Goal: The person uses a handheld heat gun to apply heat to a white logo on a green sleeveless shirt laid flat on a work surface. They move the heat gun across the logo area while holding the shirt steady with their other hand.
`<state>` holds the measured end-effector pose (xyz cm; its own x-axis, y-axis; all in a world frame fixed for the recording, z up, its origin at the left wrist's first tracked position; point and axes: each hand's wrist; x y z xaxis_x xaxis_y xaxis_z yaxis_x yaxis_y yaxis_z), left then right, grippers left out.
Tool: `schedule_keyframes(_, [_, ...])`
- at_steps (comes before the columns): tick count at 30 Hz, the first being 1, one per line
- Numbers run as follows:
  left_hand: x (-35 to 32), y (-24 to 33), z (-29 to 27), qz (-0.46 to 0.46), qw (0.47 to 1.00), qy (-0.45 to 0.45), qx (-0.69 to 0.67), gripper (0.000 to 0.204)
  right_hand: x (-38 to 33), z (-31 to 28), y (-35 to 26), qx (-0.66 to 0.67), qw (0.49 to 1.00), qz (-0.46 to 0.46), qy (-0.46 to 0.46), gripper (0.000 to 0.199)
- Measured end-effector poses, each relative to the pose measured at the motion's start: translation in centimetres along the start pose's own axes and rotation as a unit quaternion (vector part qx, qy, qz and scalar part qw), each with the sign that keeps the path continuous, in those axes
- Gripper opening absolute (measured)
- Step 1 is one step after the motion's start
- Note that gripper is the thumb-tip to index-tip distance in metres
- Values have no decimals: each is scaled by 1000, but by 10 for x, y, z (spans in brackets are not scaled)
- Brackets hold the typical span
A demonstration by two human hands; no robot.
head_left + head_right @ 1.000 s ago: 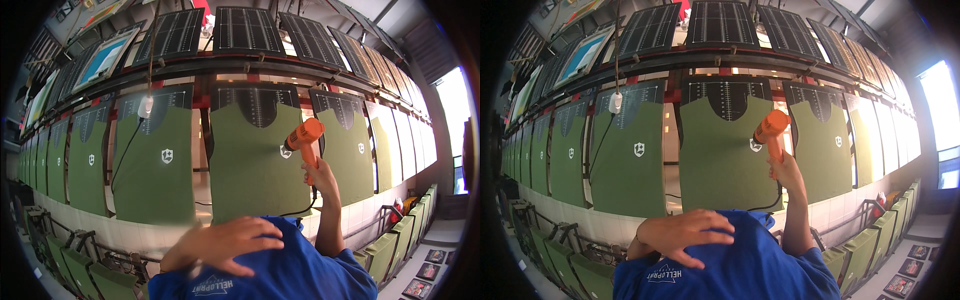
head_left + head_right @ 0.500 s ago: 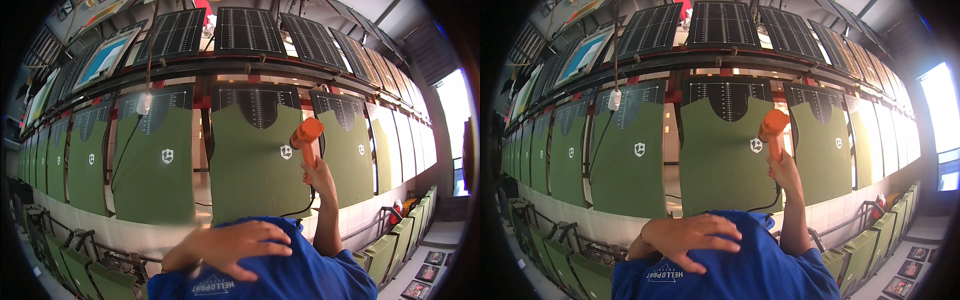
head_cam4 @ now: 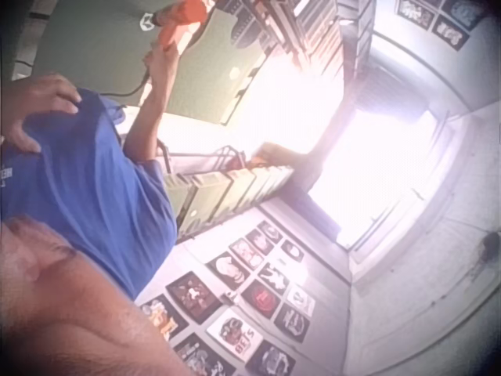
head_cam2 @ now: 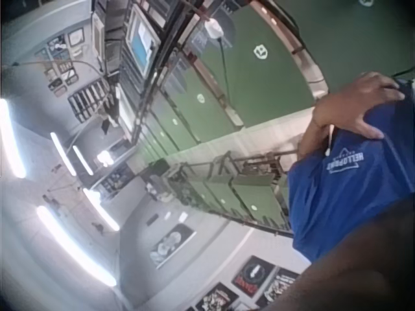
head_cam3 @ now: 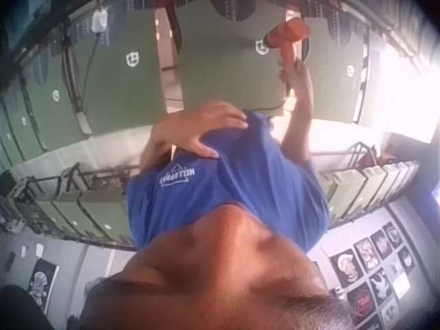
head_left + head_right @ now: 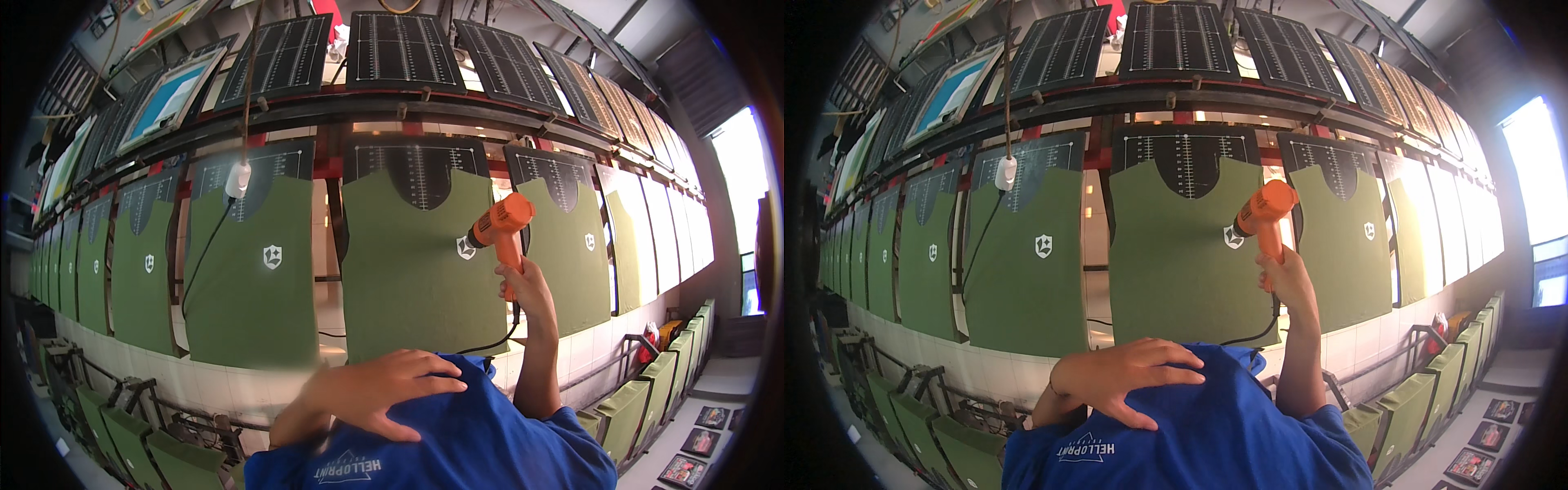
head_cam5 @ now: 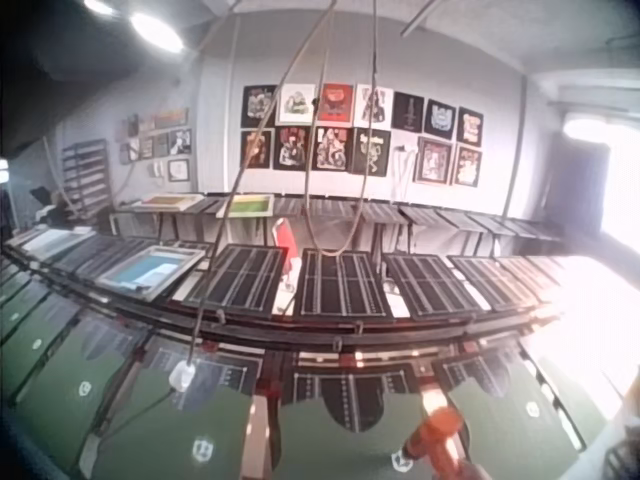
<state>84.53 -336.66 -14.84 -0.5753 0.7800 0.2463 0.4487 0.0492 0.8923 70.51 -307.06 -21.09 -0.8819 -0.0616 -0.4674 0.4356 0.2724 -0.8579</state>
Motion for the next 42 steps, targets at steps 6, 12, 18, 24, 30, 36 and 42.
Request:
schedule_keyframes(6, [-23, -30, 4, -161, 986, 41, 0, 70, -6, 1, -3, 3, 1000, 1, 4, 18])
schedule_keyframes(12, [-46, -66, 22, -324, 934, 121, 85, 62, -13, 0, -4, -3, 1000, 6, 4, 18])
schedule_keyframes(18, [-59, -69, 14, -349, 917, 194, 21, 57, -11, -8, 6, 12, 1000, 4, -10, 19])
schedule_keyframes(24, [-129, -101, -48, -343, 726, 590, 86, 43, -18, -14, 8, -13, 1000, 16, 0, 20])
schedule_keyframes(30, [-201, -134, -99, -398, 614, 618, 289, 49, -28, -17, 10, -3, 999, 23, -25, 23])
schedule_keyframes(36, [-248, -193, -87, -491, 611, 493, 378, 51, -39, -17, 11, -4, 999, 12, -38, 24])
schedule_keyframes(42, [-261, -183, -56, -587, 565, 398, 422, 38, -33, -20, 13, -16, 997, 16, -73, 29])
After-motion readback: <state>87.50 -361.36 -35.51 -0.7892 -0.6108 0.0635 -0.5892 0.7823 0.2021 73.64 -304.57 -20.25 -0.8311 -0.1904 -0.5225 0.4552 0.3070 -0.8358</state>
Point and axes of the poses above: each hand's wrist, its own x-axis towards the middle knuckle, its own z-axis out of the palm, y = z × x, and after that the axes turned 6 degrees about x, right-handed
